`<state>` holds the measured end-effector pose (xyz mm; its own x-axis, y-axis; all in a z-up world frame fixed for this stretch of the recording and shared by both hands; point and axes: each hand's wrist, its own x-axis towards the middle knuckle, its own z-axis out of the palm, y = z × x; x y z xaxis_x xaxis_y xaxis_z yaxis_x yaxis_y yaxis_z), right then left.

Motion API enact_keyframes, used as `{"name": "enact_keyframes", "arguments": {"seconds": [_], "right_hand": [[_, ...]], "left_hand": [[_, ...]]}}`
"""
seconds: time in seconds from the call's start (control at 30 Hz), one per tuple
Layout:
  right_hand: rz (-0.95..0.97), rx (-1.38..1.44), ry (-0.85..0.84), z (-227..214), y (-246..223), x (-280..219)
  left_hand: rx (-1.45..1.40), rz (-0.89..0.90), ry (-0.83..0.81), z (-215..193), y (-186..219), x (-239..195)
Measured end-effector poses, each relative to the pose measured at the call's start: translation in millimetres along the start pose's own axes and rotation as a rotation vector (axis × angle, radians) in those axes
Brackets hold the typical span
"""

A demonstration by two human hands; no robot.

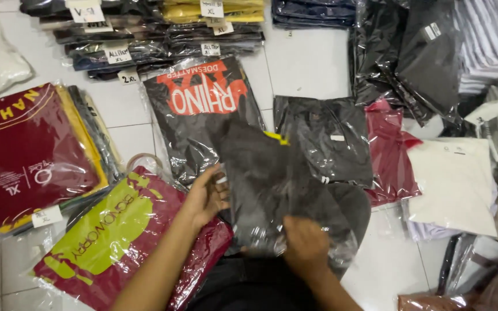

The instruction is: The person sits on the floor surrounded by stacks of packaged clothing. They pick up plastic-wrapped shirts, write on the packaging with a marker, and apply adhesive tape to secure the labels. The person handles various shirts, including black and maroon ones, and organizes them into piles.

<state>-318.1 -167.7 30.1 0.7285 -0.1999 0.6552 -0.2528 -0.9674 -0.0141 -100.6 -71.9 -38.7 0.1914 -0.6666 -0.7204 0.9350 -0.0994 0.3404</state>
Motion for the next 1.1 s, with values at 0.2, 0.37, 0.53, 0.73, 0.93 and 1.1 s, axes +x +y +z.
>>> {"name": "enact_keyframes", "arguments": {"seconds": [0.2,0.37,0.53,0.73,0.93,1.1], "right_hand": [[-0.17,0.306,-0.398,-15,-41,-40],[0.201,0.751,-0.908,-58,20,43],[0.755,0.597,-0.282,-16,55,54],[1.207,1.296,-0.391,26,71,35],[1.224,1.457,-0.072,20,80,43],[1.015,1.509,-0.075,-1,77,74]], "left_hand": [[-0.051,-0.163,0.109,-36,-24,31],[0.073,0.067,-0.093,-19,-16,-11],[0.1,0.257,-0.17,-73,-48,36],[0.136,0.363,-0.325,-89,-47,29],[0.108,0.479,-0.223,-28,15,-39],[0.083,0.645,-0.414,16,58,-76]]}}
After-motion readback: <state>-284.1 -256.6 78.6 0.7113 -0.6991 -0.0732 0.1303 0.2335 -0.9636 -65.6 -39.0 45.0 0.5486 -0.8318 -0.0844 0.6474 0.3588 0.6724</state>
